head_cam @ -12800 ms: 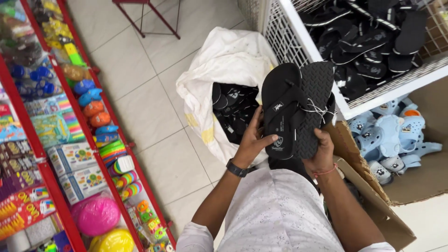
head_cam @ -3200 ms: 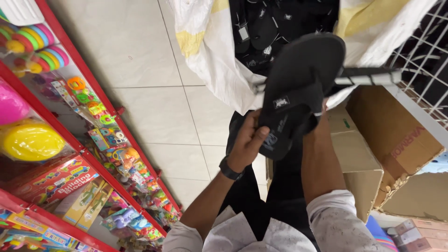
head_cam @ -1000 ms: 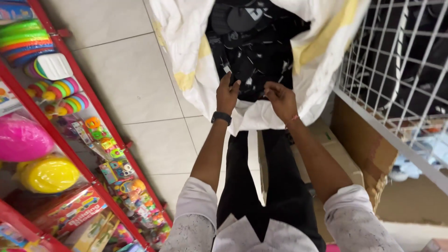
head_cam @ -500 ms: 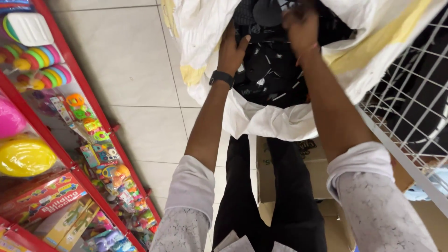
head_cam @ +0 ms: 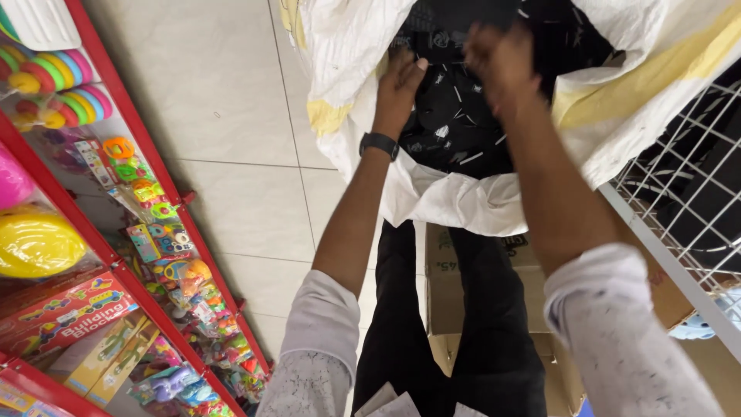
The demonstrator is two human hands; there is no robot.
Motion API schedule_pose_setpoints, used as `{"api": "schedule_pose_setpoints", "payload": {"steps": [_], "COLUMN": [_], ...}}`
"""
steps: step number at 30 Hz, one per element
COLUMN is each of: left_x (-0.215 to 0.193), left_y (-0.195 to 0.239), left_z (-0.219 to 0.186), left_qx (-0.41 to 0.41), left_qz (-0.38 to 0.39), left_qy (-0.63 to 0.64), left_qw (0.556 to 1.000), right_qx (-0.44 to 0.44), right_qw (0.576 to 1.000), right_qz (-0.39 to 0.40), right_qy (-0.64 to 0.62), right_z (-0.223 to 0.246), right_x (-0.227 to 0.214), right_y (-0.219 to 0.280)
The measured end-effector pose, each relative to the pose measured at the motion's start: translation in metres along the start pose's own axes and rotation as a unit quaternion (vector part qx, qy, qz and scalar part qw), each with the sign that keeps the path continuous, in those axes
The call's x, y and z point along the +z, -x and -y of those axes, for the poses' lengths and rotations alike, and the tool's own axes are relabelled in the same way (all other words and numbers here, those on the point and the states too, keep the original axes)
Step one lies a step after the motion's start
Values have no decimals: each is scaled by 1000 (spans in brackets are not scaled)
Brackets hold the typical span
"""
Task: The recorder is seen picking up flip-flops and other sandals from a large white sack and placing them into a white wire display bin.
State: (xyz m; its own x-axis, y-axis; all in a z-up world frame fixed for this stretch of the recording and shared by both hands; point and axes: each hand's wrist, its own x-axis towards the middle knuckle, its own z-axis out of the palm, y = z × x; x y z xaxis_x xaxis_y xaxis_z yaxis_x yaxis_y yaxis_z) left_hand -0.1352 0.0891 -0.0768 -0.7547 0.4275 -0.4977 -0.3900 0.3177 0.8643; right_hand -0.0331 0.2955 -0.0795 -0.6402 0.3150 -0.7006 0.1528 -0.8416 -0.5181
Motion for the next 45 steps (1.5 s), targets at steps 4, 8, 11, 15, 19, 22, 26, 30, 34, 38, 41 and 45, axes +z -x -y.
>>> {"api": "schedule_pose_setpoints", "payload": {"steps": [4, 8, 11, 15, 19, 22, 26, 30, 34, 38, 41, 45], "left_x": [13, 17, 10, -4, -15, -20, -17, -18, -20, -24, -24, -26], "left_y": [24, 59, 84, 126, 165, 191, 213, 232, 235, 236, 226, 228], "left_z": [-33, -32, -13, -12, -12, 7, 12, -16, -36, -30, -44, -59], "left_qx": [-128, -133, -90, -56, -100, -107, -142, -176, -244, -151, -132, -75], "left_qz": [-7, 20, -46, -77, -72, -55, -38, -28, -12, 8, -49, -87], "left_qy": [116, 243, 162, 148, 164, 136, 125, 158, 212, 196, 169, 116], "left_qw": [985, 961, 982, 984, 979, 983, 981, 971, 946, 969, 976, 987], "right_qx": [18, 40, 80, 118, 29, 28, -116, -138, -123, -150, -66, -132], "right_qw": [996, 995, 994, 987, 987, 979, 798, 660, 647, 712, 805, 892], "right_qz": [-59, -70, -44, -26, -146, -164, -77, -100, -55, -38, -41, -70], "right_qy": [61, 56, 66, 102, 64, 120, 586, 732, 751, 685, 588, 428], "right_z": [6, -38, -66, -76, -68, -29, -69, -53, -72, -63, -48, -54], "right_x": [103, 93, 74, 45, 15, 35, -21, 23, -17, -7, 24, 39], "right_y": [89, 126, 144, 155, 143, 128, 88, 99, 86, 120, 162, 222]}}
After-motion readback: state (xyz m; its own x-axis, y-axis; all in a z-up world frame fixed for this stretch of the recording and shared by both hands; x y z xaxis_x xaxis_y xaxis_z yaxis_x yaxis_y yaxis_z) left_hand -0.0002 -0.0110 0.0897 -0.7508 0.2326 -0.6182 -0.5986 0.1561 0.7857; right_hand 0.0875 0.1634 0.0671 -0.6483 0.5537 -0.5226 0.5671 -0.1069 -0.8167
